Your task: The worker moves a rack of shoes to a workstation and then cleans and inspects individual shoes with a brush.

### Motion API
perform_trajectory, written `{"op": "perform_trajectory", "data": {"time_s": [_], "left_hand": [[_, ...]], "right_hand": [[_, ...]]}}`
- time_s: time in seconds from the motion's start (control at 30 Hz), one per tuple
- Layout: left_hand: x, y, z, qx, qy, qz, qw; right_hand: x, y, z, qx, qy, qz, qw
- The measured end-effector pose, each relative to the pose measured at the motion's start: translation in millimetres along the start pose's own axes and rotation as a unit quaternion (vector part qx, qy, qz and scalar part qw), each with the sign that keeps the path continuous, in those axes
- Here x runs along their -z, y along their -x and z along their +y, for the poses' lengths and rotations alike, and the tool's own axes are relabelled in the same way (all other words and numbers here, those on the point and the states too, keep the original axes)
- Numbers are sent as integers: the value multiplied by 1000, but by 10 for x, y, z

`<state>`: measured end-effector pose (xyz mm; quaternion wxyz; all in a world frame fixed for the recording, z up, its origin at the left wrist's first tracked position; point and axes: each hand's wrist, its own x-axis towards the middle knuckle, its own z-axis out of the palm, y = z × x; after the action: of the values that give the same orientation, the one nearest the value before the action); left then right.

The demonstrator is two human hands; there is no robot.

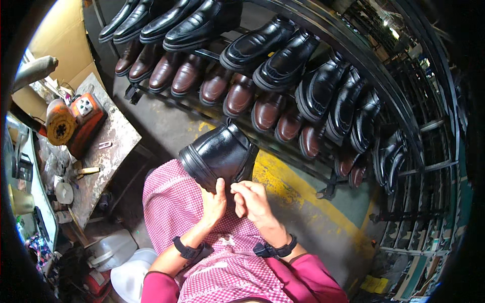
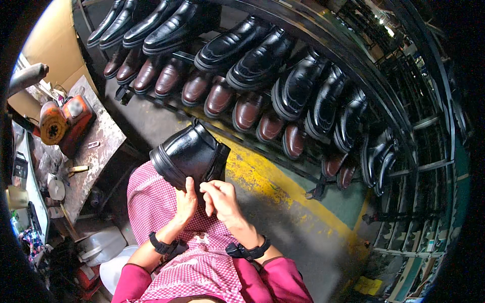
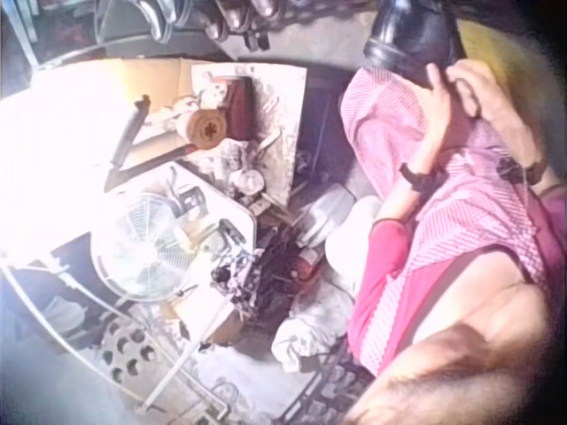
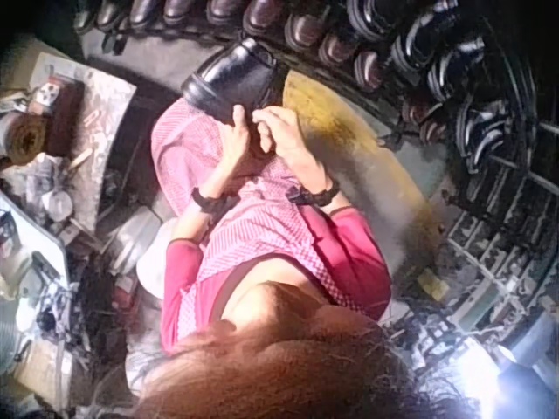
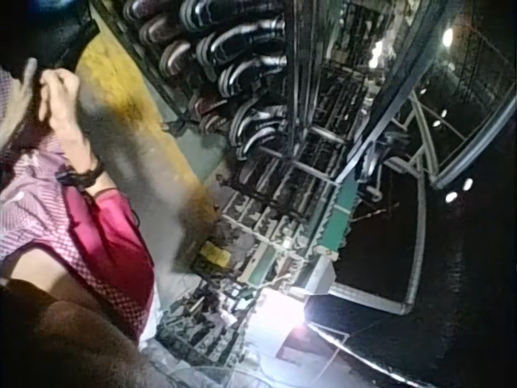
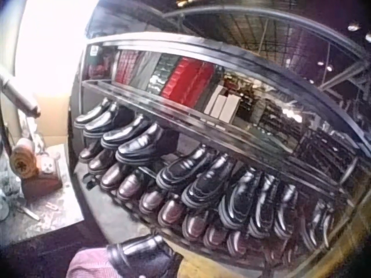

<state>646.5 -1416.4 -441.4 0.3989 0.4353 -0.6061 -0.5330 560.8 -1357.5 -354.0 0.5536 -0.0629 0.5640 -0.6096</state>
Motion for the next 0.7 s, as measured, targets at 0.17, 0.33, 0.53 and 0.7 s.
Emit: {"op": "perform_trajectory", "data": {"time_s": [0.17,0.33,0.53,0.7], "left_hand": [[153,50,326,95,15,-86,992],[108,-83,309,289,220,-94,927],[193,-78,223,317,289,-150,891],[208,-94,123,270,277,-204,899]], "right_hand": [[455,-214,-692,-154,-363,-73,916],[489,-242,-768,230,88,69,967],[416,-190,-620,191,454,5,870],[475,-334,-510,246,397,-94,879]]}}
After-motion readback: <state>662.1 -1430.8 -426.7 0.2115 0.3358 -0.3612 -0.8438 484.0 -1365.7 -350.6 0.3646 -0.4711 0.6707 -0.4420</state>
